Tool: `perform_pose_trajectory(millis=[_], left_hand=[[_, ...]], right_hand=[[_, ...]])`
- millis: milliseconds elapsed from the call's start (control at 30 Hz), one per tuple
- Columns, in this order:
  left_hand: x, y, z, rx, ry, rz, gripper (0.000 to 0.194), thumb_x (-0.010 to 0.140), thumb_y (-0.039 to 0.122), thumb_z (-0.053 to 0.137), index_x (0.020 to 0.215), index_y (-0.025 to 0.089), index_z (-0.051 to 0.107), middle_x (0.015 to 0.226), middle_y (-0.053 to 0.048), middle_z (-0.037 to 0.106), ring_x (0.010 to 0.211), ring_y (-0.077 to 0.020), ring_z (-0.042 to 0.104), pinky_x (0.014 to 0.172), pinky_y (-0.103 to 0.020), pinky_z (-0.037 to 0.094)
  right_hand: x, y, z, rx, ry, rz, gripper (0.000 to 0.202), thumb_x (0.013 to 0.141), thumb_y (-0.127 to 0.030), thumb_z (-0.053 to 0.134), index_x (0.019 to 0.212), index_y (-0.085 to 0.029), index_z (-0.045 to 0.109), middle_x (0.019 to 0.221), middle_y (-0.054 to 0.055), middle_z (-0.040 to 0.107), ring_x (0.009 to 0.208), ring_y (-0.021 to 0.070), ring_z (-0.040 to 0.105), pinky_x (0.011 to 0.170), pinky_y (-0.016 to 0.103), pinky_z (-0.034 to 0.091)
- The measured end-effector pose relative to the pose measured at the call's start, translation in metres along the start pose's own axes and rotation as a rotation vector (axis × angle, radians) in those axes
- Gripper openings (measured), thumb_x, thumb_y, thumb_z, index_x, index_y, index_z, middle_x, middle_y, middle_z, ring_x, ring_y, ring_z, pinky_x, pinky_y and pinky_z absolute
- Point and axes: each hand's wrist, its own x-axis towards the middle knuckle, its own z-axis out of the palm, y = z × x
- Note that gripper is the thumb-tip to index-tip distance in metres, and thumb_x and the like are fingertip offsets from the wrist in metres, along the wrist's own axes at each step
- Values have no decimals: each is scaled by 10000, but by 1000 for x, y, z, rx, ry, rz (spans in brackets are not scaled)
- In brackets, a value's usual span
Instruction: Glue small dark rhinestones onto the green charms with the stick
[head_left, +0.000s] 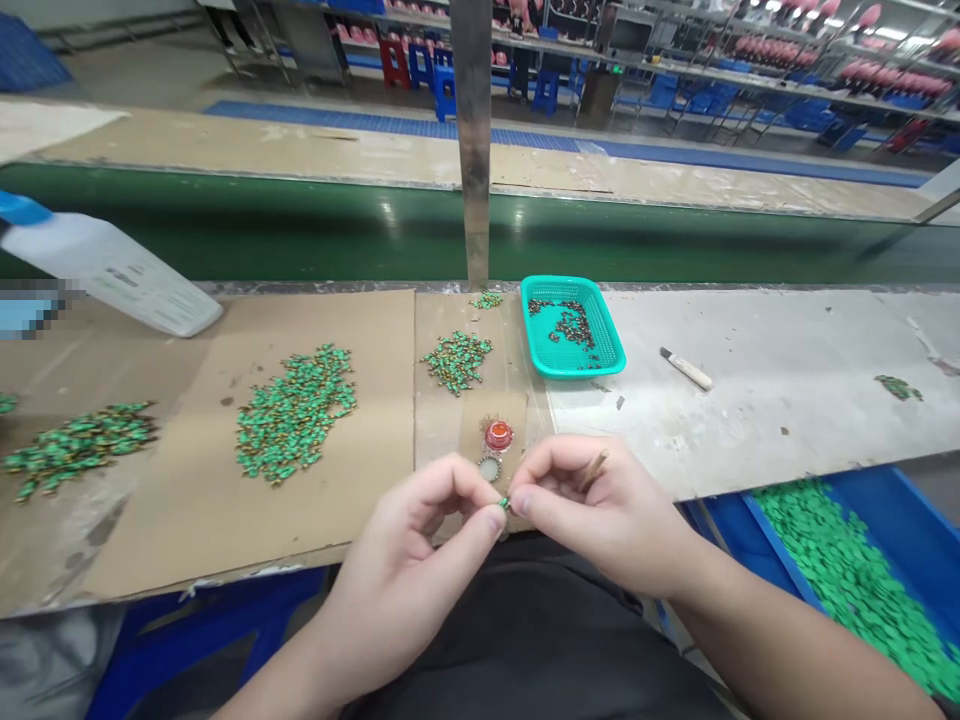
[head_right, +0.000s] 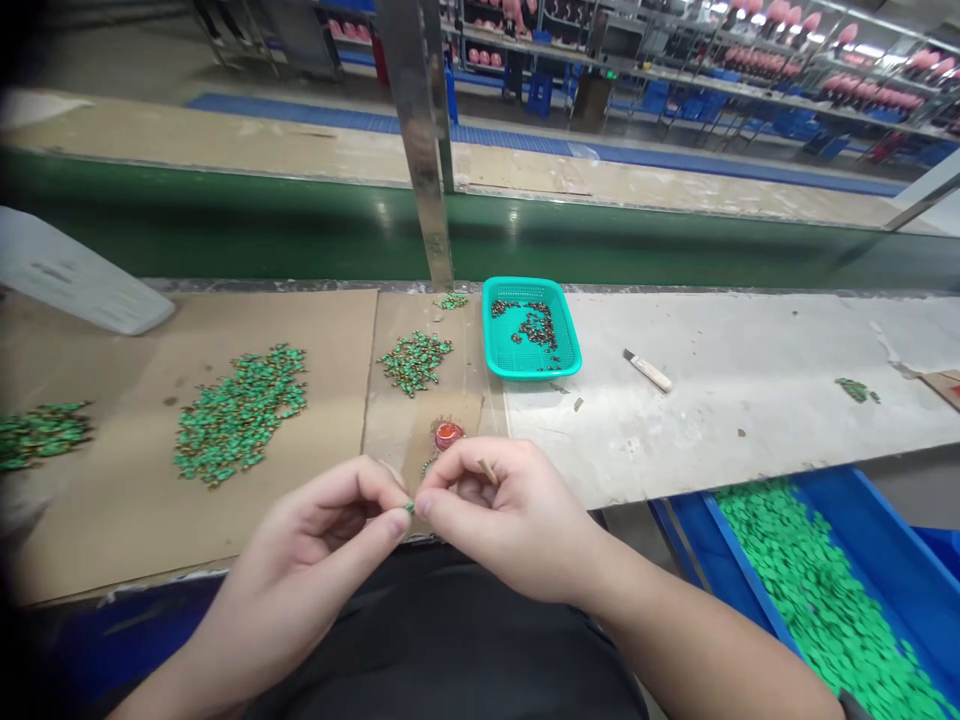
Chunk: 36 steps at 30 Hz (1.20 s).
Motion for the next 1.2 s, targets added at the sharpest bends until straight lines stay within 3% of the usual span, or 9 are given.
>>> perform_pose_trajectory(millis=[200, 367, 533, 667, 800, 900, 1033, 1133, 1200], left_hand=[[10, -19, -9, 187, 31, -41, 203, 1005, 383, 766, 848, 268, 827, 779, -13, 772, 724, -211, 720, 673, -312, 585], [38, -39, -53, 304, 152, -85, 269, 950, 527, 775, 887, 266, 788, 837, -54, 841, 792, -275, 799, 759, -398, 667], [97, -47, -96, 526, 135, -119, 291, 1065, 482, 856, 947, 225, 786, 947, -31, 829, 909, -258, 806, 902, -438, 693], [155, -47, -96, 691, 80, -181, 311, 1153, 435, 856, 1337, 187, 824, 1315, -96, 857, 1095, -285, 847, 966, -497, 740], [190, -39, -92, 786, 54, -230, 337, 1161, 416, 848, 1422, 203, 817, 1425, -117, 845, 1166, -303, 850, 1002, -514, 749], [191, -19, -116, 861, 156, -235, 312, 1165, 423, 842, 1379, 197, 825, 1377, -108, 855, 1136, -294, 852, 985, -501, 747], [161, 21, -164, 964, 385, -211, 315, 1161, 490, 823, 1185, 176, 834, 1157, -60, 861, 1005, -266, 832, 913, -450, 713], [130, 36, -176, 964, 369, -216, 459, 1133, 590, 757, 997, 162, 854, 893, 29, 826, 833, -212, 765, 803, -328, 620], [112, 30, -174, 942, 334, -236, 472, 1089, 601, 740, 992, 156, 866, 817, 57, 806, 780, -183, 730, 745, -275, 568]], right_hand=[[-1, -1, -13, -144, 145, -154, 171, 1015, -349, 844, 898, -228, 815, 754, 7, 690, 651, 161, 565, 592, 278, 481], [-8, 12, -41, -251, 298, -185, 241, 1059, -423, 843, 897, -245, 850, 828, 57, 766, 690, 196, 636, 587, 288, 530], [-10, 21, -53, -281, 351, -185, 288, 1068, -469, 838, 888, -245, 845, 825, 59, 764, 704, 205, 653, 608, 296, 554], [-10, 18, -51, -315, 342, -205, 335, 1070, -517, 844, 881, -241, 840, 830, 75, 765, 713, 229, 669, 577, 315, 538], [-12, 15, -54, -342, 344, -241, 389, 1095, -573, 838, 873, -254, 838, 818, 83, 769, 723, 253, 694, 566, 335, 533], [-16, 16, -63, -337, 365, -310, 439, 1142, -604, 795, 867, -270, 866, 846, 95, 815, 756, 263, 733, 619, 350, 582], [-17, 25, -77, -207, 458, -397, 533, 1211, -644, 683, 906, -291, 942, 890, 107, 848, 640, 212, 629, 586, 356, 542], [-13, 32, -85, -36, 477, -380, 564, 1217, -679, 645, 948, -290, 955, 909, 116, 853, 642, 225, 625, 567, 370, 536], [-10, 32, -89, 30, 476, -389, 606, 1210, -731, 620, 944, -289, 940, 905, 116, 847, 710, 255, 690, 613, 389, 570]])
